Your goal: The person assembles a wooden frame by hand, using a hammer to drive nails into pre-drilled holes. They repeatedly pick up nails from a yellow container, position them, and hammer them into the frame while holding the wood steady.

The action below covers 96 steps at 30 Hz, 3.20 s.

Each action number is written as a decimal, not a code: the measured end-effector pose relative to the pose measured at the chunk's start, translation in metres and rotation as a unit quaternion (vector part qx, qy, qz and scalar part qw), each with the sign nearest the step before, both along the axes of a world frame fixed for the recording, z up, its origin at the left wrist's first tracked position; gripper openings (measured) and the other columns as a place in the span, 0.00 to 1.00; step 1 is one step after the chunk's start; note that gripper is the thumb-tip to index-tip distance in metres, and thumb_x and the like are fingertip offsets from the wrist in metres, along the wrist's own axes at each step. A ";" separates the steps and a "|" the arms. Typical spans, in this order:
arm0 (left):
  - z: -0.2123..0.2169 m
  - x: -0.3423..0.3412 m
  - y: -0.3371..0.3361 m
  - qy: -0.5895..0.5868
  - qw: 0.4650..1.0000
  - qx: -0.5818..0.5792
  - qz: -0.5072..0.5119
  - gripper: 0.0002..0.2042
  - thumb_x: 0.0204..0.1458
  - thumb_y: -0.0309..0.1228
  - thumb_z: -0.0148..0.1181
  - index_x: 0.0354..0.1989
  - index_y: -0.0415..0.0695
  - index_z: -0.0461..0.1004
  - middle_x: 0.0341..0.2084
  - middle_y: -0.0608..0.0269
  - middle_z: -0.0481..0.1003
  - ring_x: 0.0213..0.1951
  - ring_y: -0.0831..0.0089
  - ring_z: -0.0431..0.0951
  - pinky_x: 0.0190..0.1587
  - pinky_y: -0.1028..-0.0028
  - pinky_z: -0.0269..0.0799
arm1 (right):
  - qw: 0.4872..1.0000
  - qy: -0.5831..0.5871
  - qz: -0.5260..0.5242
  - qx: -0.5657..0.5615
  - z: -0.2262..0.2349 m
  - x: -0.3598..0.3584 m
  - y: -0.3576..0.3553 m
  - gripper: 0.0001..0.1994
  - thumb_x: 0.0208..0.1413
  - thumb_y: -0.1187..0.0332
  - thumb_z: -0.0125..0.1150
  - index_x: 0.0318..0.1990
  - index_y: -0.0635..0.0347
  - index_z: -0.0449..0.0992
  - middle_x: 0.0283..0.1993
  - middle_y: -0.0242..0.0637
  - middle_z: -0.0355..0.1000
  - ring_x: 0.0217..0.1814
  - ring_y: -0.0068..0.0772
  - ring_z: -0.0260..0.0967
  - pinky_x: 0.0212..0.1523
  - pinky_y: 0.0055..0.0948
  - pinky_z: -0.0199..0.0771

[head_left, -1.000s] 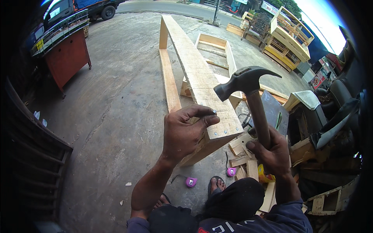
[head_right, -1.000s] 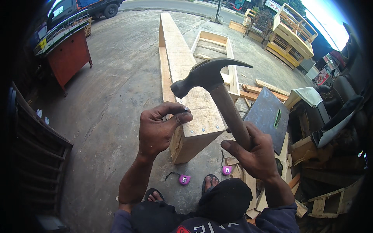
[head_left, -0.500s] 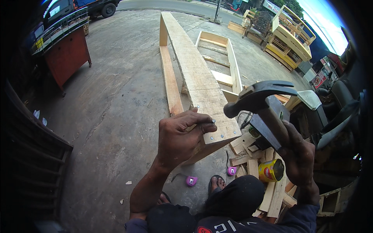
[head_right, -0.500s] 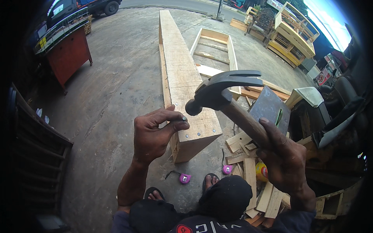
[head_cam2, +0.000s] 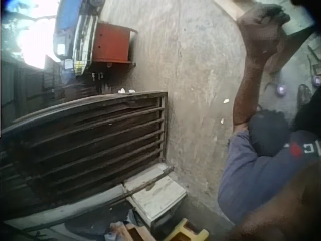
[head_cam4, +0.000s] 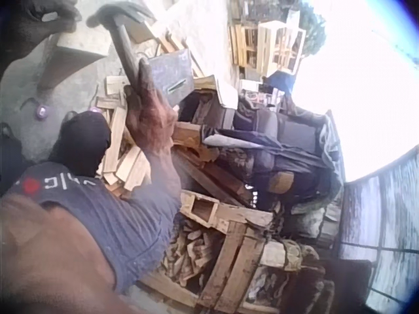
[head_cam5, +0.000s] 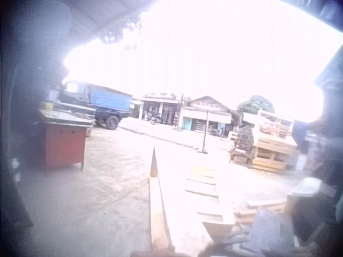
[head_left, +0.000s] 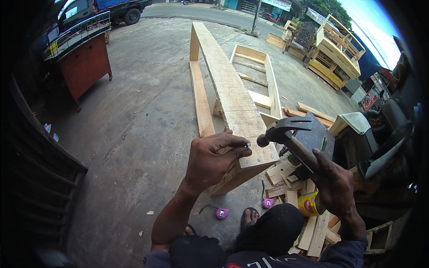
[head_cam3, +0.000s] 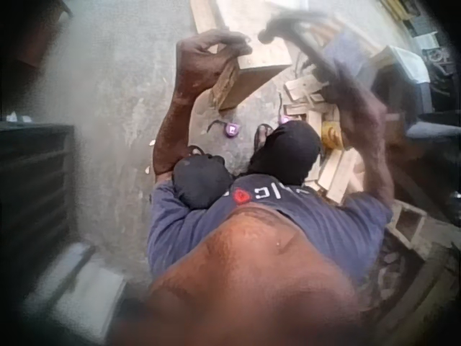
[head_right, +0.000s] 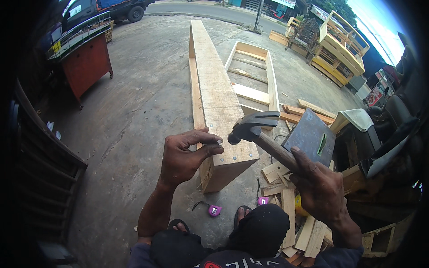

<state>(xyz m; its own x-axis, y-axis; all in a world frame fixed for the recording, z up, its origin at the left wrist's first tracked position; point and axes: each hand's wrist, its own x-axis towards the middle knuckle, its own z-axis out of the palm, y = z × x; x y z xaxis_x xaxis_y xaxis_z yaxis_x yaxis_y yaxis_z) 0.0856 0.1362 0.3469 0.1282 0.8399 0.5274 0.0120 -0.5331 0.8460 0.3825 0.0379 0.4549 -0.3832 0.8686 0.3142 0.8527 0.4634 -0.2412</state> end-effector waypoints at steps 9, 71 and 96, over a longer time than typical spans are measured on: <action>-0.007 0.024 0.085 -0.210 0.949 -0.232 0.028 0.51 0.54 0.50 0.71 0.72 0.26 0.47 0.59 0.36 0.68 0.59 0.58 0.73 0.61 0.66 0.69 | 0.997 -0.032 -0.067 -0.036 -0.019 0.006 -0.009 0.31 0.56 0.73 0.69 0.69 0.51 0.69 0.38 0.51 0.80 0.37 0.54 0.82 0.37 0.44 0.81; -0.034 0.034 0.084 -0.233 0.927 -0.253 -0.149 0.25 0.64 0.38 0.56 0.61 0.28 0.66 0.48 0.47 0.77 0.48 0.67 0.80 0.54 0.70 0.75 | 0.986 -0.058 -0.005 -0.156 -0.015 0.002 0.016 0.24 0.61 0.70 0.63 0.64 0.56 0.67 0.35 0.55 0.79 0.33 0.59 0.80 0.36 0.48 0.78; -0.179 -0.238 -0.026 -0.133 0.782 -0.554 0.254 0.41 0.60 0.69 0.49 0.68 0.44 0.63 0.33 0.53 0.72 0.25 0.68 0.74 0.28 0.65 0.77 | 0.597 0.544 -0.192 -0.557 -0.439 -0.003 0.127 0.38 0.68 0.32 0.41 0.71 0.54 0.65 0.62 0.39 0.73 0.62 0.40 0.70 0.62 0.53 0.66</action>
